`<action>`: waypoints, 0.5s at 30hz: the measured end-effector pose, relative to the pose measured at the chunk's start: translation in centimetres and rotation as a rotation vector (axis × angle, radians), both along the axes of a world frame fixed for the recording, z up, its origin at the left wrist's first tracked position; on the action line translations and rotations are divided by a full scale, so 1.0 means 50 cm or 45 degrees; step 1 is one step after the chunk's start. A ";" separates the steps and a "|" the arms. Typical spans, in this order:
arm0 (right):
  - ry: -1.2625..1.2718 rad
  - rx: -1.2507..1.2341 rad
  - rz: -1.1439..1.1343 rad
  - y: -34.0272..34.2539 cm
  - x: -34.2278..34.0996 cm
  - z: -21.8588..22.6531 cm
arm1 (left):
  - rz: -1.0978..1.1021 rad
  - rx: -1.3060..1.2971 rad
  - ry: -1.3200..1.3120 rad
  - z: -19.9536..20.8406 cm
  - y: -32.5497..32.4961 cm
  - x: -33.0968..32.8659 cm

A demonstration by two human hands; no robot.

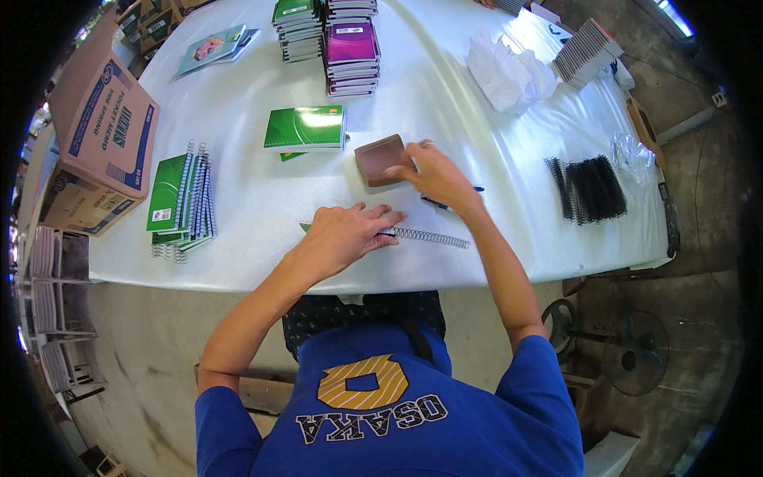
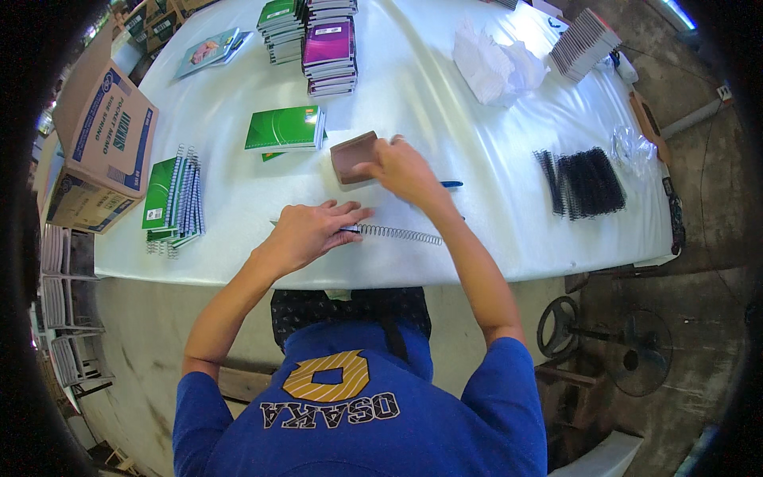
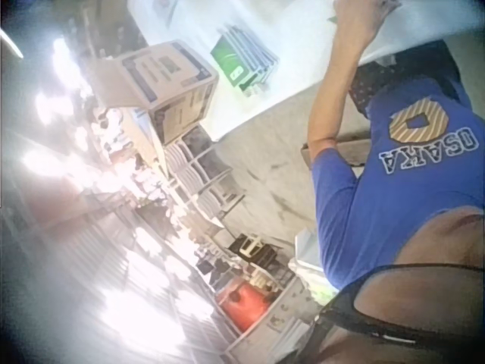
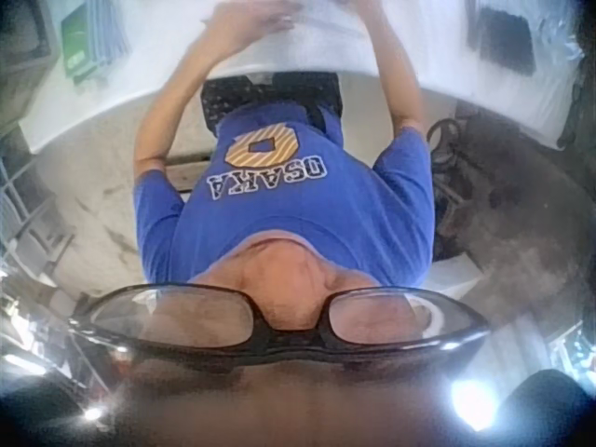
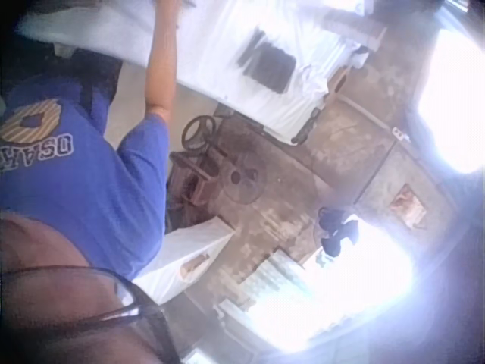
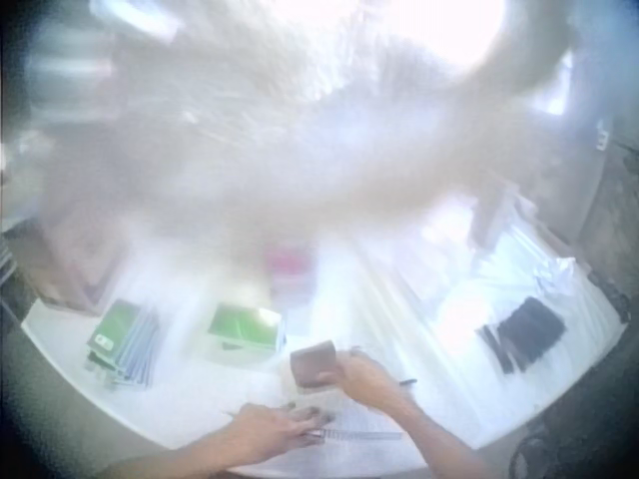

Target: The person assembles notebooks by threading spiral bindings through the holes of pre-cut paper stacks and covers, and using a tool to trim and crimp the ends of the spiral wire.

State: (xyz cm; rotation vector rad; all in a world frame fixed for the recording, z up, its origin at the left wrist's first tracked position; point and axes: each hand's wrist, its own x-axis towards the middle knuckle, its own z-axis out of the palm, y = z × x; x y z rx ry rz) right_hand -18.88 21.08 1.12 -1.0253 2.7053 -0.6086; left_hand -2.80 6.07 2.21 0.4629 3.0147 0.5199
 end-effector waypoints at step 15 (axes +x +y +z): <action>-1.050 -0.171 0.742 0.062 -0.052 0.023 | 0.277 -0.153 0.226 -0.008 -0.042 0.005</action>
